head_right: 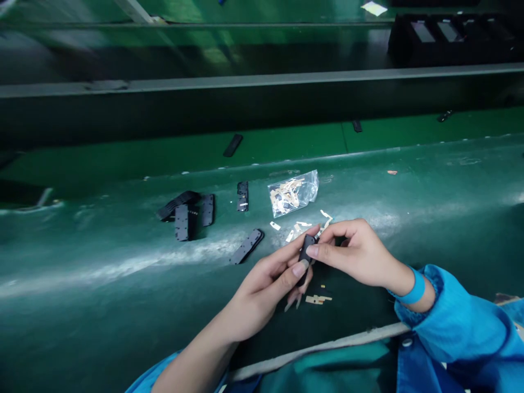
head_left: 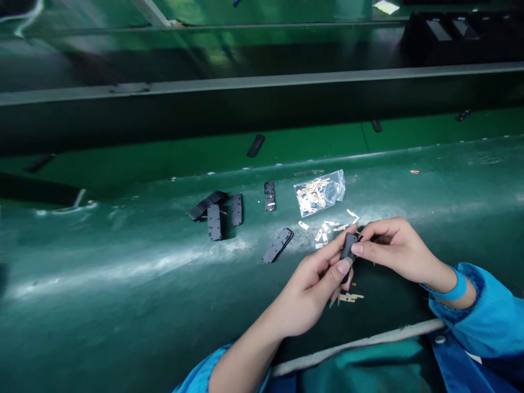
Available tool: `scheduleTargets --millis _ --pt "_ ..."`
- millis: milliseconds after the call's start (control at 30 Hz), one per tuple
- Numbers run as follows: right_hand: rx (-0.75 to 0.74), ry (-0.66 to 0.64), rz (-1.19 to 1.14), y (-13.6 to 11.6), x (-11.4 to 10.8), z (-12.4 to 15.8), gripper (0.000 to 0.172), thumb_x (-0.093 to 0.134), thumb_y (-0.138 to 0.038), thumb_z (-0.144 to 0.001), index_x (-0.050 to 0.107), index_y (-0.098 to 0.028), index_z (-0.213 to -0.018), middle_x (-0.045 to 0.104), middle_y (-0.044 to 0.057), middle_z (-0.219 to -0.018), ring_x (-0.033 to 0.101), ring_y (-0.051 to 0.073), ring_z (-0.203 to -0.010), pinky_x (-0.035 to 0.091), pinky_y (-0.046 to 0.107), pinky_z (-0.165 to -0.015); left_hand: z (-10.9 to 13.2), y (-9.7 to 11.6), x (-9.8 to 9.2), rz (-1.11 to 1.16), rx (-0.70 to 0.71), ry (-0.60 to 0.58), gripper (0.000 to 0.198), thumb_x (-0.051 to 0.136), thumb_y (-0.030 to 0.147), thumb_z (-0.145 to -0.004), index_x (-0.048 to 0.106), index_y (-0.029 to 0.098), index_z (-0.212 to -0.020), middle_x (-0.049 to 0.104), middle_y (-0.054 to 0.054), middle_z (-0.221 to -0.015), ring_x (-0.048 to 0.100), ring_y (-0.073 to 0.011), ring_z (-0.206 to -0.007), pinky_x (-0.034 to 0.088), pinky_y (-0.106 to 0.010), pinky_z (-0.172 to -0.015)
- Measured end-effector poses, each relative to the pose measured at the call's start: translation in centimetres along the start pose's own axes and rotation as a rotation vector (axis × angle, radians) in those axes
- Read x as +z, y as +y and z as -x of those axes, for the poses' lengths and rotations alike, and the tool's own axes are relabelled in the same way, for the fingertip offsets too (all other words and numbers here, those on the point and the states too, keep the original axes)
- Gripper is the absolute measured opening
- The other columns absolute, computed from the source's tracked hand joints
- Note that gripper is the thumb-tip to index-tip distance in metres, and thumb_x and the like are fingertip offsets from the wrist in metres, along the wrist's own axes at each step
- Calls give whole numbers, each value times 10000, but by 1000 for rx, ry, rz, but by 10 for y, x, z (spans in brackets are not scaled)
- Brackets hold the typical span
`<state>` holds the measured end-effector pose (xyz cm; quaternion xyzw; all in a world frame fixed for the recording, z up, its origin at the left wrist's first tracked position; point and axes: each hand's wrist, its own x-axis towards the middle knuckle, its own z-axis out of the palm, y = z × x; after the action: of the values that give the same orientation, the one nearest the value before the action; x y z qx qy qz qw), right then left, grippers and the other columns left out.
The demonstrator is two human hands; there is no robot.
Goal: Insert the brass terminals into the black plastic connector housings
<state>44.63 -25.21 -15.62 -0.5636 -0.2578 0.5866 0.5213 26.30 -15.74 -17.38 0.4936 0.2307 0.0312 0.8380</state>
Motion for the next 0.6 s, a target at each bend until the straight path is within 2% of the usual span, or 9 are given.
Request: scheduleTargets --millis 100,200,300,400,500,600 --pt "-50 14 43 -1 0 -1 267 869 -390 -807 716 -188 -722 600 -31 -642 513 111 -606 413 242 -564 -3 -4 -1 188 -27 -72 642 582 411 -1026 388 229 -1610 517 37 -678 425 -75 -495 434 -204 -508" --pt "-61 -2 72 -2 3 1 281 832 -437 -834 718 -187 -774 612 -16 -674 511 116 -606 411 248 -547 -5 -6 -2 292 -42 -82 664 600 414 -1012 384 222 -1610 511 40 -650 420 -72 -464 446 -196 -480" --pt "-38 1 91 0 7 2 320 849 -463 -810 693 -186 -774 625 -6 -700 528 120 -619 421 248 -547 -5 -5 -2 305 -54 -41 673 633 412 -992 413 216 -1597 513 30 -662 445 -76 -486 445 -184 -478" --pt "-39 -5 107 0 7 2 364 836 -494 -815 662 -186 -728 595 -13 -681 512 119 -616 419 252 -552 -5 -2 -3 311 -65 -72 651 621 395 -999 422 220 -1593 509 33 -653 418 -69 -462 458 -184 -472" --pt "-50 -20 134 -3 2 2 313 814 -458 -837 681 -185 -766 595 -9 -707 514 117 -629 421 247 -557 -4 0 -5 319 -73 -109 634 614 375 -1004 425 227 -1591 507 41 -634 383 -59 -435 476 -186 -475" --pt "-85 53 223 -8 -4 3 255 858 -382 -793 693 -193 -845 623 1 -784 552 125 -670 424 234 -544 -4 1 -7 302 -62 -84 639 628 377 -997 429 237 -1588 520 36 -644 404 -61 -450 465 -177 -479"
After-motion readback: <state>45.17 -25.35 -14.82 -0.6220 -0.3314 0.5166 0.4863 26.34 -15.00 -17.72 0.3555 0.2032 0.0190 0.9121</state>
